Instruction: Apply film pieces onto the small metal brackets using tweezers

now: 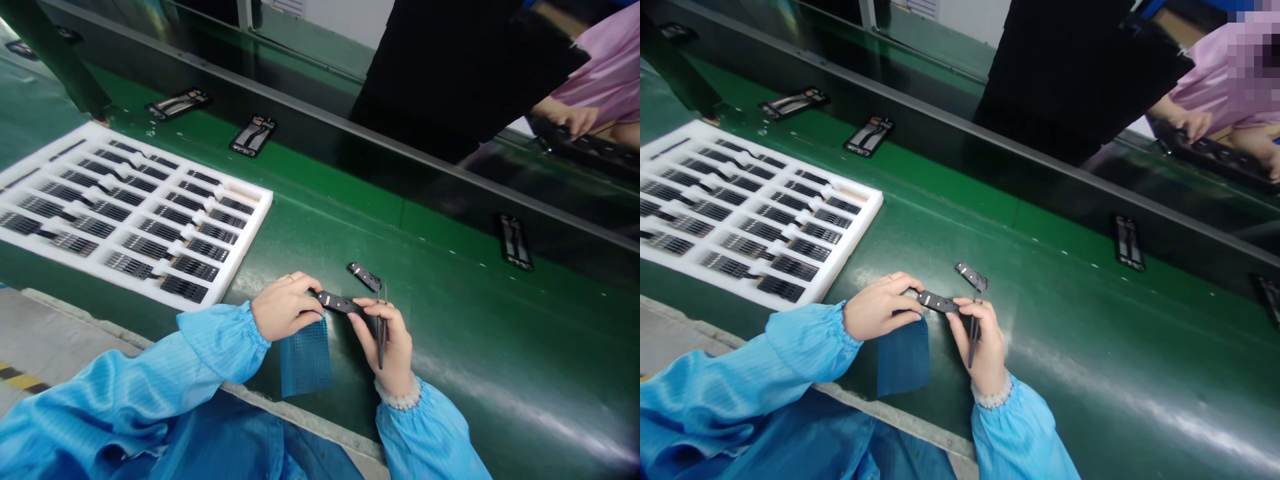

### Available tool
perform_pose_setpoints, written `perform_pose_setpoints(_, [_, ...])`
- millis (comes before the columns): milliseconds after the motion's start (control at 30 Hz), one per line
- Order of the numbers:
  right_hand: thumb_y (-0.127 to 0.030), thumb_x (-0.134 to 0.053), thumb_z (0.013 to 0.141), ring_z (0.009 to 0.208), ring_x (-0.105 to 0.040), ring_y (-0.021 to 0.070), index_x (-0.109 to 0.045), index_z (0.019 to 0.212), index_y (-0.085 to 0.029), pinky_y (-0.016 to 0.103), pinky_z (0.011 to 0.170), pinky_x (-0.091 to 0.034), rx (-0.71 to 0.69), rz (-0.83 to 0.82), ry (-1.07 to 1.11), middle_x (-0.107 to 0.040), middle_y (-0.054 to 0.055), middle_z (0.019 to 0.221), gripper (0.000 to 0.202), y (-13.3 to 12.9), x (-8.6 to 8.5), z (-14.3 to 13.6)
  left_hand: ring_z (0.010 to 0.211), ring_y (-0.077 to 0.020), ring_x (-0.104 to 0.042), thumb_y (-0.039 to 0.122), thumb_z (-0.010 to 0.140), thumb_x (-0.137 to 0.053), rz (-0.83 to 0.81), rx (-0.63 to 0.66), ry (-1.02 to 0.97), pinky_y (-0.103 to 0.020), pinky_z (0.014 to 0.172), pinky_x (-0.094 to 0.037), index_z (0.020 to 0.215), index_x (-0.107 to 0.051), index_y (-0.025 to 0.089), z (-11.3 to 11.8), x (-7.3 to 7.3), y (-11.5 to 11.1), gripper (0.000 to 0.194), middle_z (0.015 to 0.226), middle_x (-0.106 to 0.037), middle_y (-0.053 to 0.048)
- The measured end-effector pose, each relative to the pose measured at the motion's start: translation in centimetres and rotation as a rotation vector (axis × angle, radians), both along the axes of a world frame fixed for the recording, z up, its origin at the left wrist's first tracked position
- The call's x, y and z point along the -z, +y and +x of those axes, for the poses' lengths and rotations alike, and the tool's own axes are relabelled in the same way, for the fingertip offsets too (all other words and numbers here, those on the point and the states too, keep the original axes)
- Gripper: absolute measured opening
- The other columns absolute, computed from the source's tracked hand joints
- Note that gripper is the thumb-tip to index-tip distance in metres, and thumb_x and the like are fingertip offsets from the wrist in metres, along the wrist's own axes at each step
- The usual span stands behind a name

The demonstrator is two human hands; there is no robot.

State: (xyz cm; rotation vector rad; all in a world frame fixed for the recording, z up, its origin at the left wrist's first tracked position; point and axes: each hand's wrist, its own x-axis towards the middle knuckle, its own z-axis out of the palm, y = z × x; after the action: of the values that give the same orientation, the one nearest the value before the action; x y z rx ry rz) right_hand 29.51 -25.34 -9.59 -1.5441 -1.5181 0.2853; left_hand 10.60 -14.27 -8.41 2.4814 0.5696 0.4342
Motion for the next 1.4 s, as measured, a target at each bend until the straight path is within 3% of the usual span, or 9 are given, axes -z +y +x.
perform_pose_setpoints(233, [-0.017, -0.062, 0.081, 0.088, -0.064, 0.0179, -0.047, 0.094, -0.023, 0.036, 0.078, -0.052, -0.014, -0.065, 0.294, -0.064, 0.005, 0.094, 0.021, 0.0, 0.0, -0.7, 0.096, -0.0136, -0.059, 0.021, 0.084, -0.058, -0.323, 0.050, -0.177, -0.024, 0.088, -0.044, 0.086, -0.069, 0.017, 0.1, -0.8, 0.3, 0.012, 0.108, -0.059, -0.005])
perform_pose_setpoints(533, [-0.013, -0.067, 0.076, 0.088, -0.063, 0.0194, -0.050, 0.093, -0.022, 0.040, 0.082, -0.049, 0.129, 0.168, -0.016, -0.066, 0.006, 0.093, 0.026, 0.5, -0.1, 0.9, 0.094, -0.0156, -0.058, 0.029, 0.085, -0.059, -0.273, 0.023, -0.047, -0.029, 0.088, -0.043, 0.086, -0.070, 0.020, 0.1, -0.2, 0.7, 0.014, 0.104, -0.063, -0.004])
perform_pose_setpoints(633, [-0.019, -0.068, 0.077, 0.088, -0.064, 0.0200, -0.051, 0.092, -0.021, 0.039, 0.082, -0.049, 0.210, 0.123, 0.017, -0.066, 0.007, 0.092, 0.023, 1.7, 0.1, 2.7, 0.098, -0.0189, -0.055, 0.029, 0.085, -0.057, -0.144, 0.024, 0.030, -0.034, 0.087, -0.041, 0.085, -0.070, 0.022, 0.0, -0.2, 0.6, 0.015, 0.106, -0.064, -0.004])
perform_pose_setpoints(800, [-0.028, -0.064, 0.080, 0.092, -0.062, 0.0221, -0.053, 0.095, -0.020, 0.043, 0.085, -0.047, 0.210, -0.023, 0.017, -0.064, 0.008, 0.095, 0.020, 3.3, 1.0, 5.1, 0.111, -0.0227, -0.049, 0.029, 0.085, -0.058, -0.036, 0.010, 0.006, -0.037, 0.090, -0.040, 0.084, -0.070, 0.021, -0.1, -0.2, 0.5, 0.014, 0.124, -0.056, -0.006])
perform_pose_setpoints(933, [-0.029, -0.063, 0.081, 0.097, -0.060, 0.0239, -0.054, 0.101, -0.018, 0.043, 0.085, -0.047, 0.262, -0.012, -0.051, -0.063, 0.011, 0.102, 0.024, 2.8, 0.5, 4.6, 0.093, -0.0159, -0.060, 0.031, 0.087, -0.055, -0.108, 0.030, -0.011, -0.029, 0.084, -0.043, 0.088, -0.069, 0.021, -0.1, -0.6, 0.6, 0.017, 0.100, -0.066, -0.002])
perform_pose_setpoints(1033, [-0.025, -0.051, 0.089, 0.091, -0.062, 0.0205, -0.053, 0.109, -0.019, 0.039, 0.082, -0.048, 0.319, 0.058, 0.055, -0.066, 0.010, 0.098, 0.020, 1.5, -0.5, 2.6, 0.082, -0.0131, -0.064, 0.032, 0.088, -0.055, -0.203, 0.031, 0.070, -0.024, 0.077, -0.045, 0.093, -0.069, 0.022, -0.1, -0.7, 0.5, 0.018, 0.088, -0.069, 0.001])
perform_pose_setpoints(1133, [-0.026, -0.047, 0.092, 0.070, -0.063, 0.0160, -0.051, 0.122, -0.022, 0.034, 0.068, -0.052, 0.197, -0.035, 0.230, -0.067, 0.004, 0.084, 0.030, 0.0, -1.2, 0.4, 0.085, -0.0131, -0.065, 0.032, 0.085, -0.059, -0.252, 0.016, 0.107, -0.021, 0.077, -0.046, 0.097, -0.068, 0.021, 0.0, -0.6, 0.5, 0.018, 0.091, -0.070, 0.000])
perform_pose_setpoints(1233, [-0.030, -0.050, 0.091, 0.057, -0.059, 0.0133, -0.059, 0.114, -0.022, 0.029, 0.054, -0.052, 0.035, -0.108, 0.364, -0.065, 0.002, 0.074, 0.026, -0.6, -1.5, -1.1, 0.086, -0.0127, -0.066, 0.029, 0.080, -0.065, -0.265, 0.006, 0.081, -0.020, 0.080, -0.047, 0.101, -0.066, 0.020, 0.0, -0.5, 0.6, 0.023, 0.094, -0.070, 0.000])
perform_pose_setpoints(1400, [-0.031, -0.054, 0.088, 0.057, -0.062, 0.0133, -0.061, 0.102, -0.020, 0.027, 0.050, -0.055, -0.038, -0.225, 0.577, -0.067, 0.003, 0.073, 0.019, -0.3, -2.1, -1.6, 0.086, -0.0124, -0.066, 0.028, 0.077, -0.068, -0.277, -0.012, 0.069, -0.020, 0.080, -0.047, 0.094, -0.066, 0.019, 0.0, -0.6, 0.7, 0.019, 0.093, -0.071, 0.001])
